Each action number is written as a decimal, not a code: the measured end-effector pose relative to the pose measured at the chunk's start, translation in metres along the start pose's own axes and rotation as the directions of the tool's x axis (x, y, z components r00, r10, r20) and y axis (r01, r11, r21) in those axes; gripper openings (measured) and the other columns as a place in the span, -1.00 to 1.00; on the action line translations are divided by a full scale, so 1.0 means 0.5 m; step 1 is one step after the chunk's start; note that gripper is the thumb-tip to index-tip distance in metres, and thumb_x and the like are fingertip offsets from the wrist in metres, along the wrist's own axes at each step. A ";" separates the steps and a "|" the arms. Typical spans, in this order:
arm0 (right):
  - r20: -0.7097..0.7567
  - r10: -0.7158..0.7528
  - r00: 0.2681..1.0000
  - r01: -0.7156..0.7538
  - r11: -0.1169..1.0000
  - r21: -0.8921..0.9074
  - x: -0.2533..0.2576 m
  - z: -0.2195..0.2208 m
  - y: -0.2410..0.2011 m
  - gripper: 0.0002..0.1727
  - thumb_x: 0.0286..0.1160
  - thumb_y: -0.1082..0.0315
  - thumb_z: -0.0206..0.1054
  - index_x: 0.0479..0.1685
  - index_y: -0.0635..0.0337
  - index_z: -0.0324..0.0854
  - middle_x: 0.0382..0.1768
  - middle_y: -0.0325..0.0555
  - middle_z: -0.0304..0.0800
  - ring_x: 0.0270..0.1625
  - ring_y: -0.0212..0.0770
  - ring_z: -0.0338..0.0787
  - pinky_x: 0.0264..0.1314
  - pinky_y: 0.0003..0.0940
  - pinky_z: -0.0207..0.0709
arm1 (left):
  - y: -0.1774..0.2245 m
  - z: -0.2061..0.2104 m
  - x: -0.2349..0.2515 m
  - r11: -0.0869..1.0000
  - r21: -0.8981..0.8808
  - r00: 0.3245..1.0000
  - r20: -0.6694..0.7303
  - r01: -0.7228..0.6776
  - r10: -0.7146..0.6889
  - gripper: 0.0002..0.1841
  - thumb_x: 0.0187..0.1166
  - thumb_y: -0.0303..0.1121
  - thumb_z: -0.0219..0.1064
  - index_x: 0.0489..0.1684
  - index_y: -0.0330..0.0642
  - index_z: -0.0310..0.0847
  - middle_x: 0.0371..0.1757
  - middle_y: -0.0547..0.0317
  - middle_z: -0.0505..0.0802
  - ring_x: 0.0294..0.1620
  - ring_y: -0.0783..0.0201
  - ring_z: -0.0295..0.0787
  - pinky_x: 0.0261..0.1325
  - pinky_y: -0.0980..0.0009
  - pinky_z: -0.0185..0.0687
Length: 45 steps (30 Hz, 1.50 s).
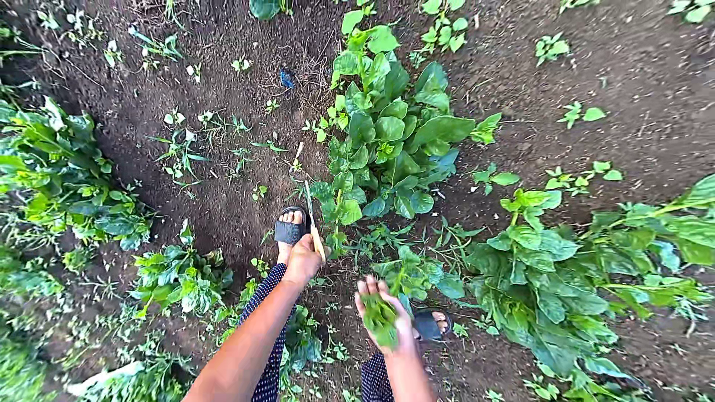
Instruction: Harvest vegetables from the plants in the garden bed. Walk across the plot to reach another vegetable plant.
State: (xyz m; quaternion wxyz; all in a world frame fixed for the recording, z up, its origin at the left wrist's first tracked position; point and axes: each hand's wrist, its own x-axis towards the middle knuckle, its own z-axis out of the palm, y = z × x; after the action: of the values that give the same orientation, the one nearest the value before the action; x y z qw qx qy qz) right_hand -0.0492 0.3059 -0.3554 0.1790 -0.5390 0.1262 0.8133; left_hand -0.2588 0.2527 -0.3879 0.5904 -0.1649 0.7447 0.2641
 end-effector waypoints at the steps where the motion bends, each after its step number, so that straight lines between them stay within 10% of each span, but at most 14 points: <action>1: -0.102 -0.020 0.995 0.014 0.998 -0.060 0.027 0.041 0.004 -0.67 0.58 0.44 0.03 -0.12 0.01 0.77 0.02 -0.17 0.95 0.11 -0.19 0.92 0.19 -0.23 0.80 | 0.016 0.000 -0.034 0.999 0.037 0.999 0.023 -0.024 0.024 -0.62 0.54 -0.52 0.45 0.29 -0.37 0.52 -0.02 -0.05 0.80 -0.18 0.26 0.79 -0.05 0.31 0.75; 7: -0.010 0.135 0.991 -0.133 0.963 -0.232 0.109 0.160 -0.019 -0.48 0.85 0.18 -0.32 0.00 0.16 0.63 -0.20 -0.12 0.92 -0.20 -0.30 0.91 -0.19 -0.41 0.80 | 0.063 0.051 -0.167 0.918 0.347 0.981 0.086 -0.192 0.172 -0.66 0.59 -0.40 0.38 0.25 -0.36 0.62 -0.01 -0.14 0.88 0.03 0.02 0.87 0.23 0.03 0.72; 15: 0.100 0.108 0.989 -0.075 0.954 -0.290 0.005 0.125 -0.131 -0.80 0.51 0.25 0.29 -0.14 0.03 0.84 -0.44 -0.29 0.87 -0.35 -0.35 0.89 -0.13 -0.35 0.84 | 0.028 0.064 -0.236 0.927 0.181 0.943 0.128 -0.327 0.308 -0.68 0.57 -0.39 0.38 0.20 -0.38 0.64 -0.06 -0.05 0.92 -0.09 0.15 0.92 0.09 0.17 0.82; 20: 0.093 0.105 0.990 -0.080 0.968 -0.237 -0.042 0.092 -0.185 -0.78 0.31 0.23 0.51 -0.12 0.08 0.84 -0.51 -0.24 0.82 -0.38 -0.26 0.89 -0.08 -0.22 0.86 | 0.116 -0.031 -0.078 0.954 0.290 0.909 0.412 -0.073 -0.055 -0.61 0.83 -0.28 0.12 0.45 -0.37 0.47 0.16 -0.16 0.82 0.10 0.06 0.84 0.20 0.09 0.74; 25: 0.272 0.178 0.946 -0.162 0.983 -0.081 -0.033 0.067 -0.193 -0.69 0.37 0.26 0.47 0.03 0.20 0.82 -0.46 -0.18 0.84 -0.31 -0.21 0.90 0.04 -0.18 0.84 | 0.236 -0.015 0.057 0.876 0.470 0.819 0.542 -0.110 -0.188 -0.61 0.92 -0.18 -0.02 0.41 -0.24 0.54 0.03 0.04 0.83 -0.11 0.30 0.75 0.03 0.26 0.64; 29: 0.330 0.178 0.927 -0.194 0.981 0.016 -0.029 0.046 -0.187 -0.68 0.41 0.28 0.44 0.06 0.27 0.79 -0.42 -0.12 0.85 -0.28 -0.17 0.91 0.04 -0.17 0.83 | 0.275 0.005 0.090 0.823 0.550 0.803 0.550 -0.142 -0.229 -0.58 0.90 -0.09 -0.01 0.14 -0.23 0.68 -0.27 0.17 0.84 -0.37 0.38 0.69 -0.20 0.33 0.58; 45: 0.214 0.146 0.966 -0.159 0.986 0.044 -0.034 0.029 -0.150 -0.75 0.30 0.33 0.48 -0.06 0.21 0.84 -0.47 -0.14 0.83 -0.35 -0.19 0.89 -0.02 -0.19 0.84 | 0.314 0.065 0.078 0.739 0.666 0.851 0.442 -0.099 -0.284 -0.52 0.87 0.01 0.01 0.13 -0.24 0.65 -0.25 0.10 0.83 -0.38 0.31 0.68 -0.22 0.29 0.57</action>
State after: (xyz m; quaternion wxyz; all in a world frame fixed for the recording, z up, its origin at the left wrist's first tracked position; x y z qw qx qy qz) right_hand -0.0231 0.3768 -0.3354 0.1446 -0.4330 0.1726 0.8728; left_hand -0.3302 0.4007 -0.3997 0.7995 0.0962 0.5926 -0.0168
